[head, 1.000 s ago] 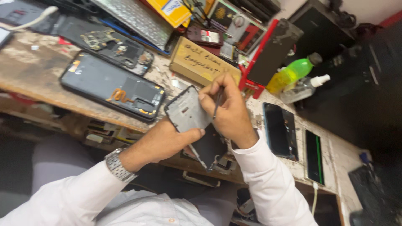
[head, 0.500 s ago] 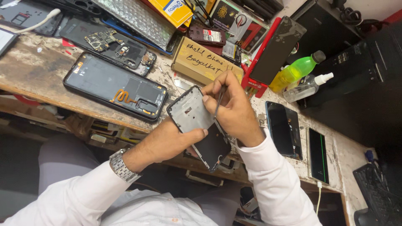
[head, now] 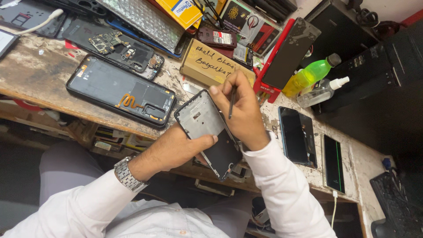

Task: The person uses a metal spudger to pry and remove a black adhesive strip from the back of a disassembled smartphone. They repeatedly scrape and lift the strip while holding the phone in their left hand.

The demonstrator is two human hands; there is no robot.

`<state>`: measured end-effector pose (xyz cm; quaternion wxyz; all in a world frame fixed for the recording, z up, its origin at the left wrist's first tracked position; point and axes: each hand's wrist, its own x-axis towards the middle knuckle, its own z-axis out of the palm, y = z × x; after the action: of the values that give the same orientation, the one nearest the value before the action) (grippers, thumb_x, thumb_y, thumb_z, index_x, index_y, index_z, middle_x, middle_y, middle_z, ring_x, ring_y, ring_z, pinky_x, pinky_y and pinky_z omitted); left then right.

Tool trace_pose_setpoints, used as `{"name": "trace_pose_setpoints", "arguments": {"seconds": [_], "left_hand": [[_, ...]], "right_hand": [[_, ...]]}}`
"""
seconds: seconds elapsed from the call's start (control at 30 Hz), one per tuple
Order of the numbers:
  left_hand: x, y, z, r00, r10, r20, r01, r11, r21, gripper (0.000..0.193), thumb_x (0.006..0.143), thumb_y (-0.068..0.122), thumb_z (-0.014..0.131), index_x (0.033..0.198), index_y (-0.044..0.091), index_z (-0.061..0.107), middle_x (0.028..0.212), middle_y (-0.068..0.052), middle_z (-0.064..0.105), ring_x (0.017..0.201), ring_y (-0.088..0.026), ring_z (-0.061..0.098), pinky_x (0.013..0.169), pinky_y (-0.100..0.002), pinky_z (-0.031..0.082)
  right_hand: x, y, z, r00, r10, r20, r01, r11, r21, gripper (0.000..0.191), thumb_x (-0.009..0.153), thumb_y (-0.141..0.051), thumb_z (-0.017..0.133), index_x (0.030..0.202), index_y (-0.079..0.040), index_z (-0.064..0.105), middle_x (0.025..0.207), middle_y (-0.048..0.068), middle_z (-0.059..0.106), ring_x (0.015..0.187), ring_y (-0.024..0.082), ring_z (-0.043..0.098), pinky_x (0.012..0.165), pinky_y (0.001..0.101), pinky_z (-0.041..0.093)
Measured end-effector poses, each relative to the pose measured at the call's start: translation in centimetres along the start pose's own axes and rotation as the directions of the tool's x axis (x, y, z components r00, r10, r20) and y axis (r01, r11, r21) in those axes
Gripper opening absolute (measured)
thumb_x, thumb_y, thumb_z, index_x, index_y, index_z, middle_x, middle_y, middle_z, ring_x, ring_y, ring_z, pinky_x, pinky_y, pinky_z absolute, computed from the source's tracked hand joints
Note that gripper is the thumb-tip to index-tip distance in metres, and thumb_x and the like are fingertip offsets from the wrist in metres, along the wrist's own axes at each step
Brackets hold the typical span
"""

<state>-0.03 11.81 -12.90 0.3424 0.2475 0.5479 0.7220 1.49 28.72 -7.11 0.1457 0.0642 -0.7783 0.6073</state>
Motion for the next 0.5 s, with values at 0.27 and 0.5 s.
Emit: {"name": "trace_pose_setpoints", "arguments": {"seconds": [0.27,0.5], "left_hand": [[-0.1,-0.1,0.0,1.000,-0.011,-0.025,0.012,0.999,0.044,0.035,0.088,0.012,0.066,0.120,0.000,0.062,0.099,-0.008,0.070,0.079,-0.016,0.074,0.057,-0.031,0.066],[-0.3,0.3,0.1,1.000,0.019,-0.013,-0.018,0.998,0.059,0.036,0.089,0.013,0.065,0.122,0.001,0.061,0.100,-0.007,0.071,0.076,-0.015,0.073,0.056,-0.030,0.066]], "right_hand": [[-0.1,-3.0,0.3,0.992,-0.101,0.071,0.110,0.983,-0.148,0.025,0.096,0.002,0.068,0.100,-0.007,0.045,0.099,0.005,0.063,0.101,0.014,0.065,0.092,0.0289,0.054],[-0.9,-5.3,1.9,0.863,-0.394,0.317,0.459,0.345,-0.819,0.026,0.084,0.006,0.068,0.102,-0.004,0.053,0.089,0.016,0.057,0.083,0.036,0.058,0.073,0.0463,0.047]]}}
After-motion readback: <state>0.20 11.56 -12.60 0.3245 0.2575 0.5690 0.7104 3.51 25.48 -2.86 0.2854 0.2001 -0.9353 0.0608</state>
